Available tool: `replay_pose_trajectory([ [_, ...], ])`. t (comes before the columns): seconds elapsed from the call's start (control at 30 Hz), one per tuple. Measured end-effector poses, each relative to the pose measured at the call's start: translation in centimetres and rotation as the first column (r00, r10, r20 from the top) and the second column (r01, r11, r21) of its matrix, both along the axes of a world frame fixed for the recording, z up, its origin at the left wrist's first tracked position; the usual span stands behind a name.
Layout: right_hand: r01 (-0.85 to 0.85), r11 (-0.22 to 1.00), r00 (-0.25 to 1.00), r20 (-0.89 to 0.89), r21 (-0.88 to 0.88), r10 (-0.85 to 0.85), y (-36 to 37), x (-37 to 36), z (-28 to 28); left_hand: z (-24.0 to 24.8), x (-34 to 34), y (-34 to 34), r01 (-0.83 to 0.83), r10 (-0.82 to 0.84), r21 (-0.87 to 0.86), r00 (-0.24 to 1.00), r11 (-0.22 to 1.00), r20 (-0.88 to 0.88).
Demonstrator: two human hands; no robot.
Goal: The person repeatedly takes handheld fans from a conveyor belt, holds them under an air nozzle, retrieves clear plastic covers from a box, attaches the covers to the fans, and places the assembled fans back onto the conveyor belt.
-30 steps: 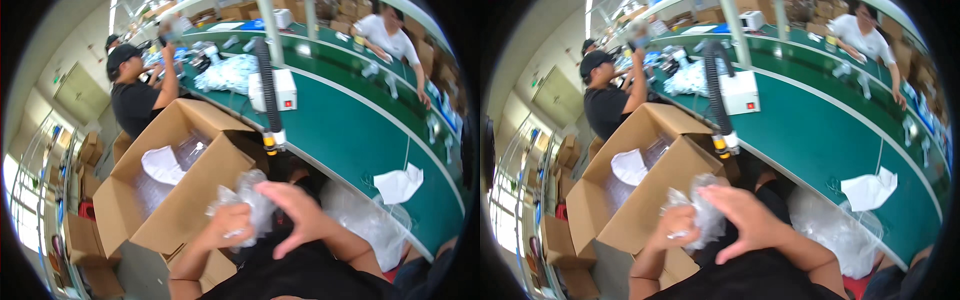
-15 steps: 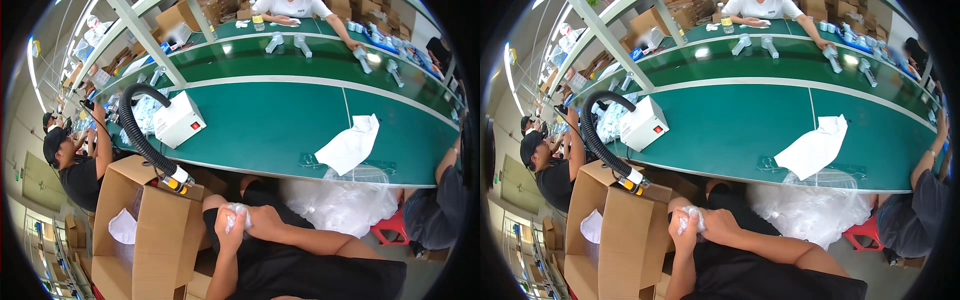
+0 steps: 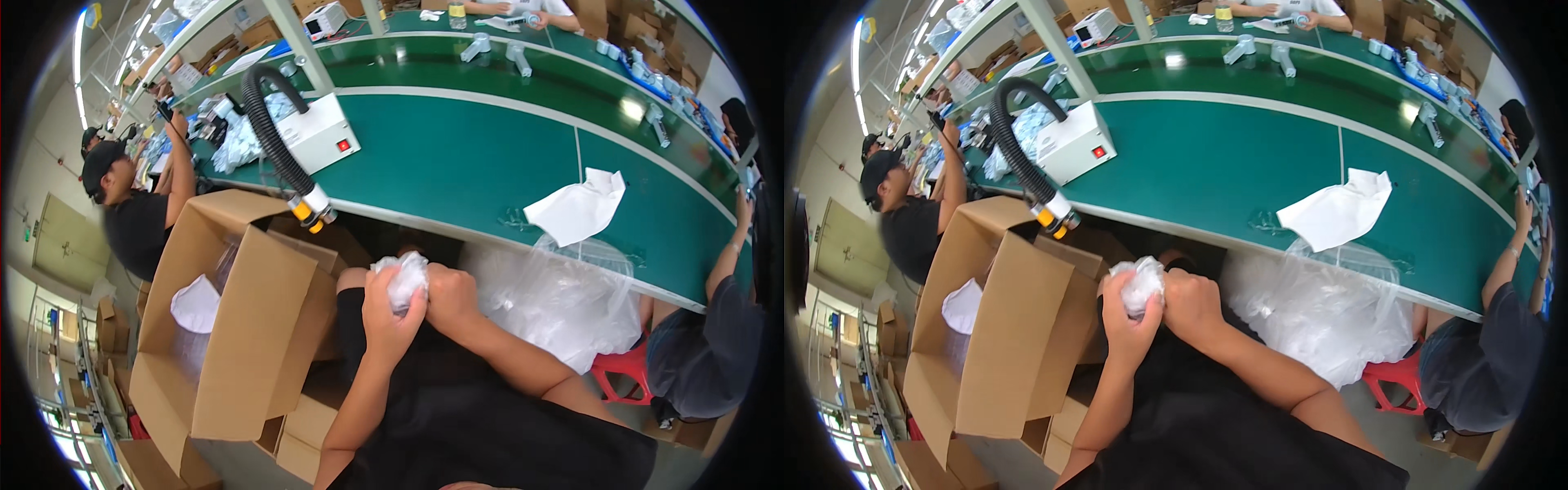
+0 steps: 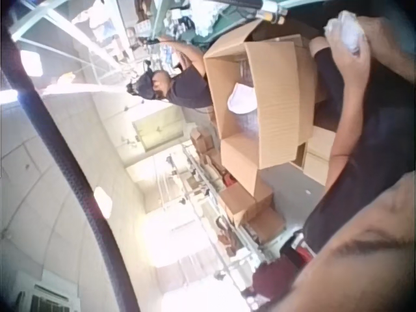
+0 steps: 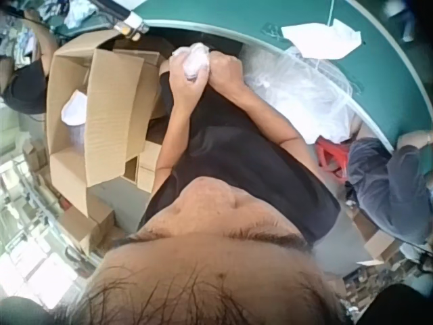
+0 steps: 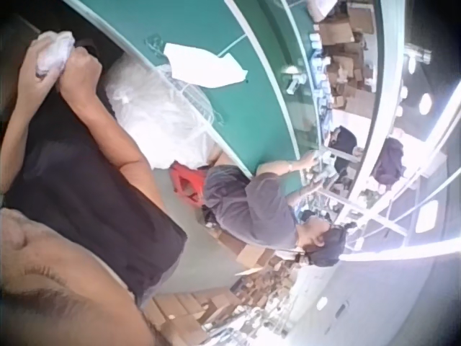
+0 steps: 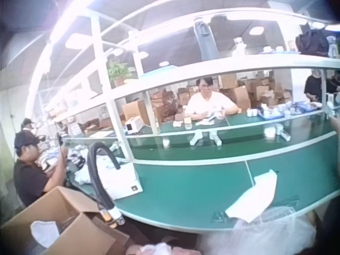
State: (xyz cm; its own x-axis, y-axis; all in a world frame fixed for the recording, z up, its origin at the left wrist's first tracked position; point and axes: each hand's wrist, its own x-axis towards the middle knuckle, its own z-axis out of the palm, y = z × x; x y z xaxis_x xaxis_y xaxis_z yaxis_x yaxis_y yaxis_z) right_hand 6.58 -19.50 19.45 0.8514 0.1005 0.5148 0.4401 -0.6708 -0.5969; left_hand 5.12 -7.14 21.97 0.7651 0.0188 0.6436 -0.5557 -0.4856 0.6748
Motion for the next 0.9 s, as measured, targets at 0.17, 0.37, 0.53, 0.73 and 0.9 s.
replay_pose_trajectory([
  [0.17,-0.091,0.991,0.994,0.056,-0.095,0.096,1.1,-0.4,1.8,-1.3,-0.9,3.3,-0.027,0.042,0.252,0.998,0.967,-0.055],
  [0.37,-0.121,0.949,0.990,0.036,-0.291,0.137,2.2,0.6,2.6,-2.9,-0.5,5.1,0.211,-0.285,-0.222,0.874,0.952,-0.393],
  [0.53,-0.162,0.944,0.986,-0.011,-0.289,0.165,2.9,2.3,2.2,-4.6,0.4,5.4,0.172,-0.447,-0.559,0.799,0.811,-0.403],
  [0.73,-0.342,0.940,0.875,-0.362,0.009,0.322,2.6,2.9,2.6,-5.3,0.9,7.3,0.171,-0.254,-0.262,0.911,0.950,-0.325],
  [0.9,-0.273,0.805,0.633,-0.532,0.527,0.563,-0.1,5.3,1.2,-7.1,2.2,9.1,-0.044,-0.330,-0.598,0.801,0.800,-0.499],
])
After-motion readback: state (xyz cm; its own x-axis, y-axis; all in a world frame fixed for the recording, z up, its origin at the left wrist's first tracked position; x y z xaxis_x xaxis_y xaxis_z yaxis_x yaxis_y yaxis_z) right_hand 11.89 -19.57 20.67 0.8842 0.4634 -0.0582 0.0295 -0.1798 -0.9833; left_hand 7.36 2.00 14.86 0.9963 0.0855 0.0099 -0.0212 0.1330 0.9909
